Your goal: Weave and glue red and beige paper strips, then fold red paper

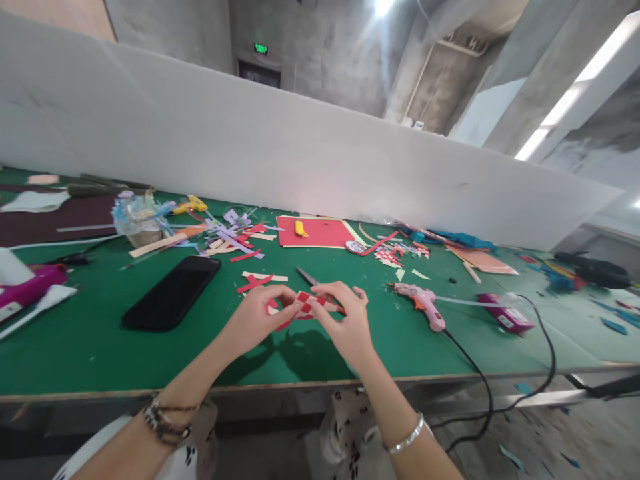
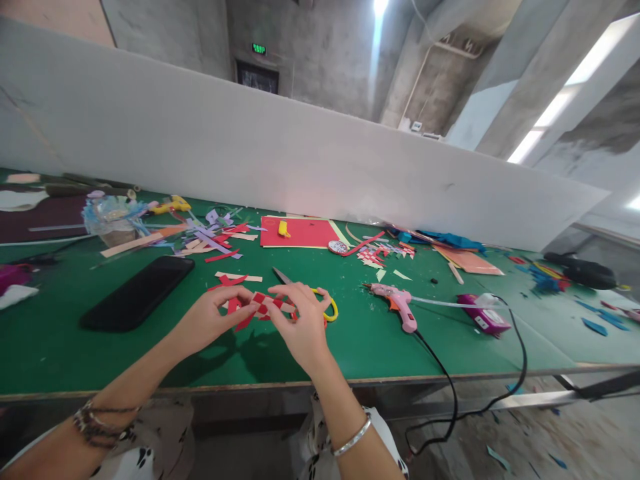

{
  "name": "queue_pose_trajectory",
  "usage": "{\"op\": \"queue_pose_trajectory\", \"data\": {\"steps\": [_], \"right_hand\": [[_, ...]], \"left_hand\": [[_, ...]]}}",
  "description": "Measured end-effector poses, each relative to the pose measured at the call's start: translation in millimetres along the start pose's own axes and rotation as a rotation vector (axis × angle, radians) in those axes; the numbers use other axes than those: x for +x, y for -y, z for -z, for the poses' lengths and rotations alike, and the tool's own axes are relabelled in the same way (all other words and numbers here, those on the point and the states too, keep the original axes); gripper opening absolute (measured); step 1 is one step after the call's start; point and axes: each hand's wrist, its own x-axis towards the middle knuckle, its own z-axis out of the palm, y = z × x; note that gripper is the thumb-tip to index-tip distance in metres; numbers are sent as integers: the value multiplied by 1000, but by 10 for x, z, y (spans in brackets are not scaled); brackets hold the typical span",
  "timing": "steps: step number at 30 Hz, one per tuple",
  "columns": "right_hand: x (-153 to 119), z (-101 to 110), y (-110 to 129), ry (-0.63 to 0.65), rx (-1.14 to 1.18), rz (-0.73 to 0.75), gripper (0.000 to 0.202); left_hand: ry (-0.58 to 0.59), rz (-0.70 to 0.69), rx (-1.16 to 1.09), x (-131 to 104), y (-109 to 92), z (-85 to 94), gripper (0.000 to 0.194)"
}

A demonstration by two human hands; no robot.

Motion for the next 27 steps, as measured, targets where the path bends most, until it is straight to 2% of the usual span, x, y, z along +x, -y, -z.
{"op": "queue_pose_trajectory", "data": {"steps": [6, 11, 15, 19, 21, 27], "right_hand": [[-24, -16, 16, -147, -150, 165, 12], [-38, -32, -3, -173, -186, 213, 14], [-35, -35, 11, -102, -123, 114, 13], [-3, 10, 9, 44, -40, 30, 15], [21, 41, -1, 75, 50, -25, 14], [59, 89, -13, 72, 525, -224, 21]], "left_hand": [[-14, 45, -139, -2, 39, -55, 26], [-14, 53, -198, 7, 56, -66, 25], [-40, 22, -97, 7, 26, -41, 25], [-59, -120, 17, 16, 36, -18, 22], [-94, -163, 79, 22, 54, -10, 20], [-121, -80, 167, 16, 97, 27, 24]]}}
